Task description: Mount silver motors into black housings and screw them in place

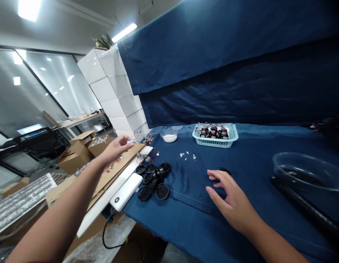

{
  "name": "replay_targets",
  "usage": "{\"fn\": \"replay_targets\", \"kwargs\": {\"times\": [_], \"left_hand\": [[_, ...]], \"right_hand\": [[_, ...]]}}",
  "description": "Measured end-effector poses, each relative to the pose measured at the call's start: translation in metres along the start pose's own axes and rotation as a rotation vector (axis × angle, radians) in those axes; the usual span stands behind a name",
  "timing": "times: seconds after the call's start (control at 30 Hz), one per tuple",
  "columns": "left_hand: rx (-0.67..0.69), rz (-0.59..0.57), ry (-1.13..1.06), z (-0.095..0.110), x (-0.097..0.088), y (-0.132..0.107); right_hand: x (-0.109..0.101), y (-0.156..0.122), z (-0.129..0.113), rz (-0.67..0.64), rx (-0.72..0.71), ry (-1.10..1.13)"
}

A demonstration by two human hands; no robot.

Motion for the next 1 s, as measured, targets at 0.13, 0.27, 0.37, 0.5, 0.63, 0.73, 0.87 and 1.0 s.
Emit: {"fn": "replay_targets", "kwargs": {"times": [0.13, 0.27, 0.37, 0.5, 0.63, 0.73, 0.87, 1.0], "left_hand": [[0.171, -0.06, -0.174, 0.068, 0.079, -0.041], [0.249, -0.251, -0.472, 0.121, 0.186, -0.085], [0.27, -0.343, -0.592, 0.132, 0.249, -0.102], [0.371, -0.383, -0.526, 0.123, 0.288, -0.103], [0.52, -0.356, -0.327, 0.114, 0.292, -0.103], [0.518, -0.393, -0.278, 0.113, 0.294, -0.105], [0.419, -0.434, -0.297, 0.112, 0.298, -0.102], [0.333, -0.408, -0.348, 0.108, 0.299, -0.095]], "right_hand": [[-0.002, 0.0, 0.009, 0.137, 0.171, 0.2], [-0.008, 0.004, 0.001, 0.27, 0.236, 0.629], [-0.017, 0.009, -0.002, 0.389, 0.254, 0.852], [-0.031, 0.013, 0.006, 0.522, 0.312, 0.818], [-0.033, 0.016, 0.012, 0.515, 0.361, 0.728], [-0.031, 0.017, 0.011, 0.5, 0.378, 0.683], [-0.03, 0.016, 0.011, 0.521, 0.381, 0.657], [-0.032, 0.015, 0.012, 0.548, 0.355, 0.641]]}}
Point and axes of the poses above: each hand's wrist, its own y-axis towards the middle knuckle, its own x-axis out of the palm, z = x × y, the point moved 5 cm from there along y, towards the middle knuckle, and after that the axes turned 11 degrees about -x, right-handed, at the moved point
